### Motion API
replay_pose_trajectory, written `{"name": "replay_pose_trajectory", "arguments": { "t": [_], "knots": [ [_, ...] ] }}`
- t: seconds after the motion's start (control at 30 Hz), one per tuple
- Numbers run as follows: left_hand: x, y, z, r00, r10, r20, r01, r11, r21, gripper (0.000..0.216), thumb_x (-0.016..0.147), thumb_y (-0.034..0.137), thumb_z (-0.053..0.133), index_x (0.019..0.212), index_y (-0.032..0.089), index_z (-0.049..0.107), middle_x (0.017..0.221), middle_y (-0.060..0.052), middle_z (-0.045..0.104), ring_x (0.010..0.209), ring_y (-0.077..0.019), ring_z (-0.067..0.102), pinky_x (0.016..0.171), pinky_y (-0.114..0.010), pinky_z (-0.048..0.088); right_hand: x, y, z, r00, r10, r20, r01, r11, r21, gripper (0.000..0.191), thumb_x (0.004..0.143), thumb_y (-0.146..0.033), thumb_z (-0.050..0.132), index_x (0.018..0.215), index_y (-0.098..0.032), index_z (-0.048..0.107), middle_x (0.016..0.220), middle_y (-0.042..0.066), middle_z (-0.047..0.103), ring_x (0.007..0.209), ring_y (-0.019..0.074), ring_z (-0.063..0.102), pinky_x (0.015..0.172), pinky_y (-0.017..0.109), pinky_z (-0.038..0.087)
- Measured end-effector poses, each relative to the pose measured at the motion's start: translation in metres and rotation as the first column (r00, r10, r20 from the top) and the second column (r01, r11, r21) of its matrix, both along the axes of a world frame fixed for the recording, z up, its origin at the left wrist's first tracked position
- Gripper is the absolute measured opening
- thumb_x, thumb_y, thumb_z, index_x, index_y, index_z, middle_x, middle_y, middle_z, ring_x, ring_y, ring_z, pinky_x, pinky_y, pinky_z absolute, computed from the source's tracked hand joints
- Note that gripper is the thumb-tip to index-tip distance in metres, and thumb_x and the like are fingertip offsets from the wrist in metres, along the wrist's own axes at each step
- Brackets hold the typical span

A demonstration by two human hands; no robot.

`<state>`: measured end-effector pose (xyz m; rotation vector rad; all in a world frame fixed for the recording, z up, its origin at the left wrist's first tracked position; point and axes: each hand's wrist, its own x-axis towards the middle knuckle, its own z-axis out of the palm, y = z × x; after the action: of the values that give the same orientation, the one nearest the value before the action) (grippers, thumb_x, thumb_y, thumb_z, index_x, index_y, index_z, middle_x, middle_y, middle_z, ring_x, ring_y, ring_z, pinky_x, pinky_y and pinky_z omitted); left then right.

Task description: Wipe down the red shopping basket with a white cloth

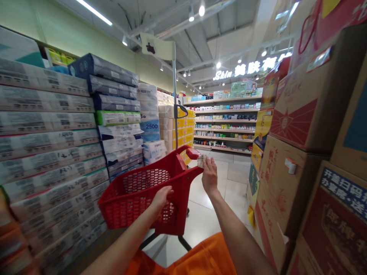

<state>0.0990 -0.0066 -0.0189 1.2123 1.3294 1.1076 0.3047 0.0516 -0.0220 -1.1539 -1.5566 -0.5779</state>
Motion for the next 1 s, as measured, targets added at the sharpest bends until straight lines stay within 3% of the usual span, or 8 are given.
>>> {"name": "replay_pose_trajectory", "arguments": {
  "t": [0.1, 0.2, 0.27, 0.5, 0.7, 0.77, 0.93, 1.0],
  "knots": [
    [-0.013, 0.002, -0.018, 0.932, 0.100, -0.349, -0.046, 0.986, 0.160, 0.038, 0.073, 0.019, 0.048, 0.110, 0.012, 0.051, 0.120, -0.012, 0.053, 0.113, -0.0198, 0.045, 0.095, -0.027, 0.031, -0.015, 0.001, -0.039, 0.978, 0.105, 0.179, -0.093, 0.993, -0.076, 0.050, 0.081, -0.001, 0.030, 0.125, -0.017, 0.046, 0.131, 0.009, 0.044, 0.129, 0.0210, 0.025, 0.101, 0.046, 0.033],
    [-0.025, -0.004, -0.039, 0.681, 0.126, -0.722, 0.071, 0.969, 0.236, 0.041, 0.074, 0.018, 0.044, 0.114, 0.010, 0.049, 0.118, -0.011, 0.054, 0.111, -0.0191, 0.046, 0.096, -0.026, 0.029, -0.038, -0.019, -0.092, 0.868, 0.281, 0.409, -0.224, 0.957, -0.183, 0.047, 0.079, -0.001, 0.035, 0.118, -0.021, 0.053, 0.122, 0.006, 0.054, 0.121, 0.0205, 0.039, 0.093, 0.041, 0.042],
    [-0.030, -0.009, -0.048, 0.560, 0.116, -0.820, 0.128, 0.966, 0.224, 0.042, 0.076, 0.019, 0.041, 0.116, 0.011, 0.048, 0.120, -0.010, 0.053, 0.111, -0.0188, 0.045, 0.096, -0.027, 0.030, -0.042, -0.030, -0.102, 0.840, 0.308, 0.446, -0.236, 0.949, -0.211, 0.050, 0.076, 0.001, 0.035, 0.117, -0.023, 0.054, 0.118, 0.005, 0.057, 0.119, 0.0201, 0.042, 0.092, 0.041, 0.043],
    [-0.026, -0.017, -0.049, 0.373, 0.136, -0.918, 0.188, 0.958, 0.218, 0.051, 0.073, 0.018, 0.040, 0.124, 0.014, 0.043, 0.134, -0.008, 0.040, 0.123, -0.0204, 0.033, 0.103, -0.033, 0.022, -0.018, -0.011, -0.028, 0.992, -0.044, 0.115, 0.049, 0.998, -0.043, 0.055, 0.078, 0.001, 0.028, 0.126, -0.020, 0.045, 0.133, 0.008, 0.041, 0.129, 0.0204, 0.025, 0.102, 0.047, 0.026],
    [-0.033, -0.020, -0.055, 0.346, 0.131, -0.929, 0.230, 0.948, 0.219, 0.056, 0.070, 0.015, 0.039, 0.125, 0.013, 0.041, 0.136, -0.010, 0.037, 0.126, -0.0229, 0.029, 0.104, -0.037, 0.020, -0.047, -0.033, -0.109, 0.826, 0.291, 0.482, -0.155, 0.941, -0.302, 0.054, 0.074, 0.001, 0.035, 0.116, -0.027, 0.054, 0.119, 0.001, 0.056, 0.118, 0.0183, 0.043, 0.093, 0.038, 0.040],
    [-0.038, -0.019, -0.057, 0.334, 0.139, -0.932, 0.214, 0.952, 0.219, 0.056, 0.070, 0.015, 0.038, 0.126, 0.013, 0.041, 0.137, -0.010, 0.037, 0.126, -0.0231, 0.029, 0.104, -0.038, 0.020, -0.044, -0.037, -0.110, 0.824, 0.288, 0.489, -0.154, 0.943, -0.296, 0.055, 0.073, 0.002, 0.034, 0.116, -0.025, 0.054, 0.119, 0.001, 0.056, 0.118, 0.0186, 0.043, 0.094, 0.038, 0.040],
    [-0.042, -0.019, -0.061, 0.319, 0.144, -0.937, 0.190, 0.959, 0.212, 0.057, 0.069, 0.014, 0.037, 0.126, 0.012, 0.041, 0.137, -0.011, 0.035, 0.126, -0.0234, 0.029, 0.104, -0.039, 0.021, -0.023, -0.016, -0.033, 0.973, -0.003, 0.230, 0.018, 0.998, -0.061, 0.054, 0.078, 0.001, 0.029, 0.125, -0.019, 0.046, 0.132, 0.007, 0.043, 0.129, 0.0212, 0.024, 0.102, 0.045, 0.028],
    [-0.040, -0.021, -0.061, 0.328, 0.132, -0.936, 0.203, 0.957, 0.206, 0.058, 0.068, 0.013, 0.037, 0.126, 0.012, 0.040, 0.138, -0.011, 0.034, 0.127, -0.0233, 0.027, 0.104, -0.039, 0.020, -0.024, -0.010, -0.026, 0.972, -0.025, 0.233, 0.037, 0.998, -0.048, 0.052, 0.079, 0.001, 0.028, 0.124, -0.017, 0.047, 0.131, 0.008, 0.044, 0.129, 0.0219, 0.025, 0.101, 0.045, 0.030]
  ]
}}
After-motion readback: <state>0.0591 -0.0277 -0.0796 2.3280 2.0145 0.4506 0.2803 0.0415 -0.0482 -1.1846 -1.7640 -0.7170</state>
